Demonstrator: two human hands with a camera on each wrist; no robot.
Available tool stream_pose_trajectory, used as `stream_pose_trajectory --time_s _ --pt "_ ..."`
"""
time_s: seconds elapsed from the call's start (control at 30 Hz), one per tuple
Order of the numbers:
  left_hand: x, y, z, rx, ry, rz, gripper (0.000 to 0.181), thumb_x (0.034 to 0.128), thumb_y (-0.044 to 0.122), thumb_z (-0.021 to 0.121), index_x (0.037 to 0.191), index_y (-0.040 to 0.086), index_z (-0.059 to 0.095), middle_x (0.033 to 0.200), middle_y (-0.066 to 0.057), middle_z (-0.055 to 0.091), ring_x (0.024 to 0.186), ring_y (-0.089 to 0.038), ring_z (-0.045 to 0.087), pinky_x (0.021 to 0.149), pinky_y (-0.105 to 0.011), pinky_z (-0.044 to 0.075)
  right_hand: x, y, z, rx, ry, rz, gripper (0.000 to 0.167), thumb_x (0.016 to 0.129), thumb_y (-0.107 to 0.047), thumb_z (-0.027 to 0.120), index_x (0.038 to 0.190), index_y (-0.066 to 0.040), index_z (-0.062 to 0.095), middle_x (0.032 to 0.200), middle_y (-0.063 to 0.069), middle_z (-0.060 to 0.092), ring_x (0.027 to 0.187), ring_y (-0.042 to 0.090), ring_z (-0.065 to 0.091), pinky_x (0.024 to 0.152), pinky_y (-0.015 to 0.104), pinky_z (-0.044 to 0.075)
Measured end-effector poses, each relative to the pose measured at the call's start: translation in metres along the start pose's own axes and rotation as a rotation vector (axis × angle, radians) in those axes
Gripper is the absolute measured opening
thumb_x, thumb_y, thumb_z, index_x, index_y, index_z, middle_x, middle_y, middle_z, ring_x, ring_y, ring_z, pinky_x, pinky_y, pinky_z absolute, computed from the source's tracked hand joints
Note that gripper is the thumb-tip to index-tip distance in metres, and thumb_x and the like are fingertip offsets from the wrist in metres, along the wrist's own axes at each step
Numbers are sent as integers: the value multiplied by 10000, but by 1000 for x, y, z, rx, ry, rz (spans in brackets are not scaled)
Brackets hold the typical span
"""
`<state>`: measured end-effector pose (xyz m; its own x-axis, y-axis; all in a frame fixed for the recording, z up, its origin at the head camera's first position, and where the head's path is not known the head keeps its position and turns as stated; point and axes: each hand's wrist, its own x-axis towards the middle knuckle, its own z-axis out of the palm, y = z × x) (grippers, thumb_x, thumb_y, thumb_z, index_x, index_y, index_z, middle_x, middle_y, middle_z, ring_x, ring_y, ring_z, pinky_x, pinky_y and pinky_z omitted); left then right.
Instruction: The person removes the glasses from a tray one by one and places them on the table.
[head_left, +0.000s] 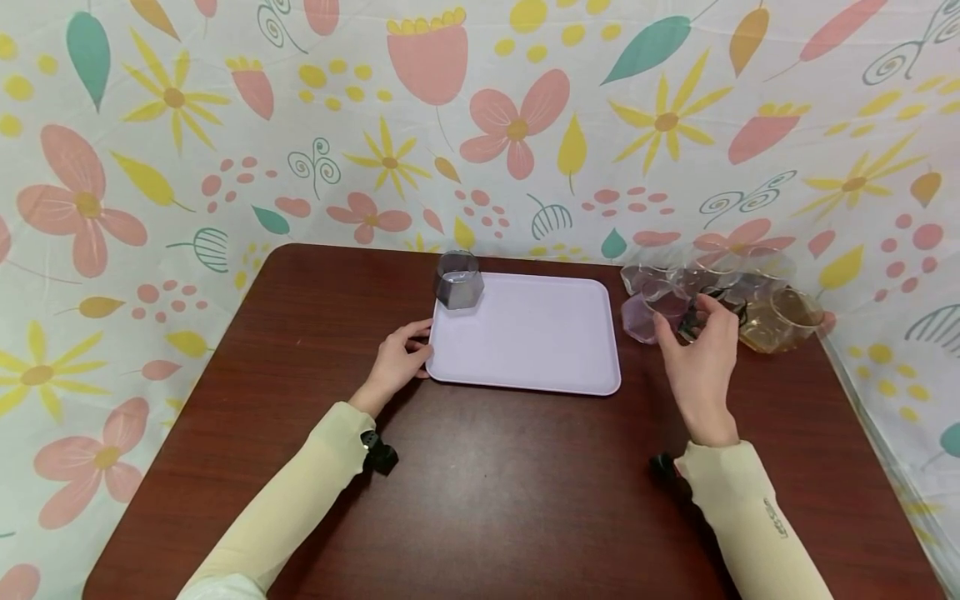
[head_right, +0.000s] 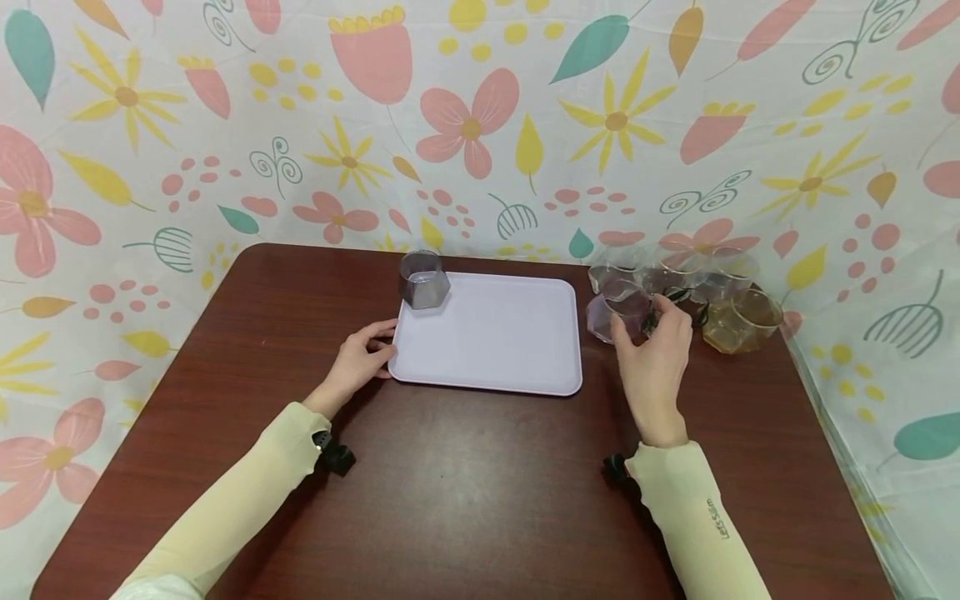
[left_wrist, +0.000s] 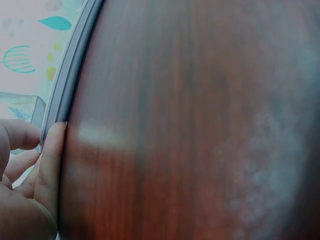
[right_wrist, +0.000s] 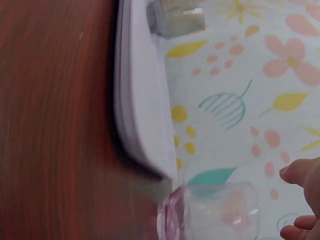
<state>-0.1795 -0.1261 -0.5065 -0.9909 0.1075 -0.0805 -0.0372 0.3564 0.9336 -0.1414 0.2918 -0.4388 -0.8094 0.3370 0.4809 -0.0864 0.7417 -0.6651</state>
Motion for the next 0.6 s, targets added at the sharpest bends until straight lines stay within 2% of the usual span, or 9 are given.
stream_pose_trajectory --time_s 0.13,0.23,0.3,0.43,0.6 --pt "0 1 0 5 0 -6 501 979 10 604 1476 73 584 1370 -193 615 1091 -324 646 600 -308 650 -5 -14 4 19 -15 -43 610 949 -179 760 1442 48 480 1276 275 520 1088 382 564 866 270 474" --pt "0 0 0 7 1 -6 503 979 15 604 1477 75 583 1370 -189 615 1088 -318 647 598 -300 648 -8 -23 10 38 -32 -78 590 942 -154 765 1421 60 495 1263 272 534 1012 378 590 805 208 452" --pt "0 0 0 10 1 -5 502 979 16 602 1478 75 582 1369 -190 614 1087 -317 647 598 -299 648 -10 -29 16 56 -47 -99 588 935 -140 771 1413 69 499 1263 275 539 1002 383 596 814 253 482" --pt "0 1 0 10 -2 -1 498 982 15 601 1476 74 584 1367 -192 616 1088 -322 646 604 -304 650 -12 -39 29 99 -72 -137 606 912 -118 797 1399 93 505 1253 302 544 1068 418 575 871 466 517" --pt "0 1 -1 11 -6 -9 495 987 26 604 1479 81 581 1373 -182 615 1097 -320 645 612 -306 652 -17 -54 44 172 -128 -142 632 902 -110 811 1415 81 495 1262 292 548 1129 408 571 915 458 525"
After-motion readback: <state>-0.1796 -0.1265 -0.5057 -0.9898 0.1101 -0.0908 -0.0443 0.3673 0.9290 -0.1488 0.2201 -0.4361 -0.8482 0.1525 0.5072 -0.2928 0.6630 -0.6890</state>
